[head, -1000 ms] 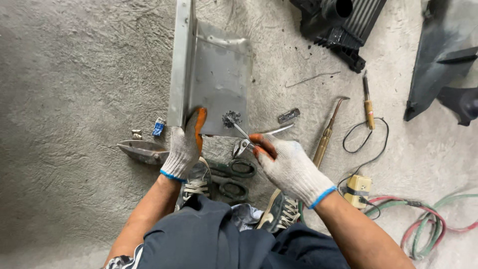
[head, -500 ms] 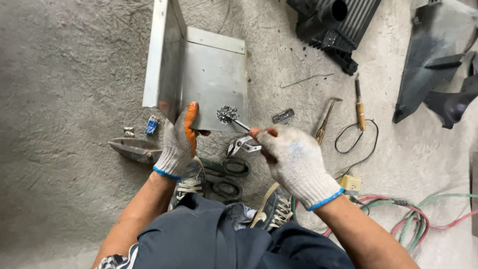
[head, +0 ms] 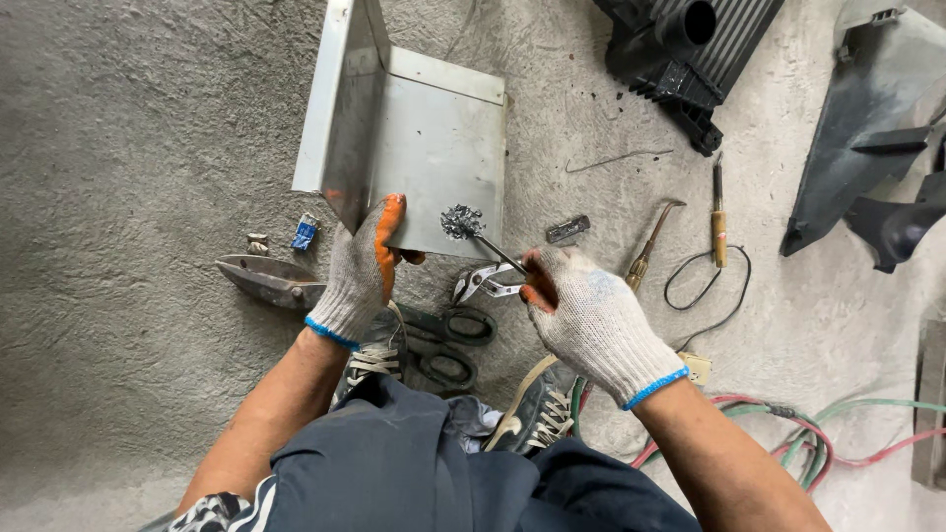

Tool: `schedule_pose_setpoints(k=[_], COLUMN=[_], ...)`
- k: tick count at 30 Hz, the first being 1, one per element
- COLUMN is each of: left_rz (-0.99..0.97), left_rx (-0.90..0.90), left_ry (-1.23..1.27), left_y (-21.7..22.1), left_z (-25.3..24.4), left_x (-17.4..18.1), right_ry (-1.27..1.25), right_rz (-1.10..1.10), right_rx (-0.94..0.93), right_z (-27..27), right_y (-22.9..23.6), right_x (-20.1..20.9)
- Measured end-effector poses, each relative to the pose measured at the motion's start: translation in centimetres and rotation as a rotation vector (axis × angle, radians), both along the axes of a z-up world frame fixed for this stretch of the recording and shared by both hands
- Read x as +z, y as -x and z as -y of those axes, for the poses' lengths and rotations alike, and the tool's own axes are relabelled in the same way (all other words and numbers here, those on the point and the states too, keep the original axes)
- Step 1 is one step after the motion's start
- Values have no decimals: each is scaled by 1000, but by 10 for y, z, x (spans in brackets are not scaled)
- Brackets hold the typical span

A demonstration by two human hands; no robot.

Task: The person sits on the floor and uses a wire brush to scrub the surface of a metal box. They apply a substance from a small tube onto the box and continue scrubbing with the wire brush.

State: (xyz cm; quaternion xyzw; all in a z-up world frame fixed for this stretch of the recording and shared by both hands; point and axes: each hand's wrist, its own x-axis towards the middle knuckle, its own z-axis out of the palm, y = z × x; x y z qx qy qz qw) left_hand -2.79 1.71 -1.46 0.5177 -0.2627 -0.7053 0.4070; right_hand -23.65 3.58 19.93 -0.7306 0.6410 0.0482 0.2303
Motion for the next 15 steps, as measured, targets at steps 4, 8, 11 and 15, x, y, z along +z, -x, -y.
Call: schedule_pose_setpoints(k=[4, 8, 11, 15], left_rz=[-26, -131, -153, -185], left_rx=[23, -33, -42, -22], left_ry=[-127, 125, 85, -122], left_y=[-1, -5, -4, 3], left_z=[1, -4, -4, -3], left_x=[3, -5, -11, -5], right_ry=[-217, -111, -21, -12], right_rz=[-89, -90, -10, -78], right_rx=[-190, -71, 1, 1], right_z=[5, 8, 13, 11], right_y=[0, 3, 5, 4], right_x=[7, 16, 18, 15])
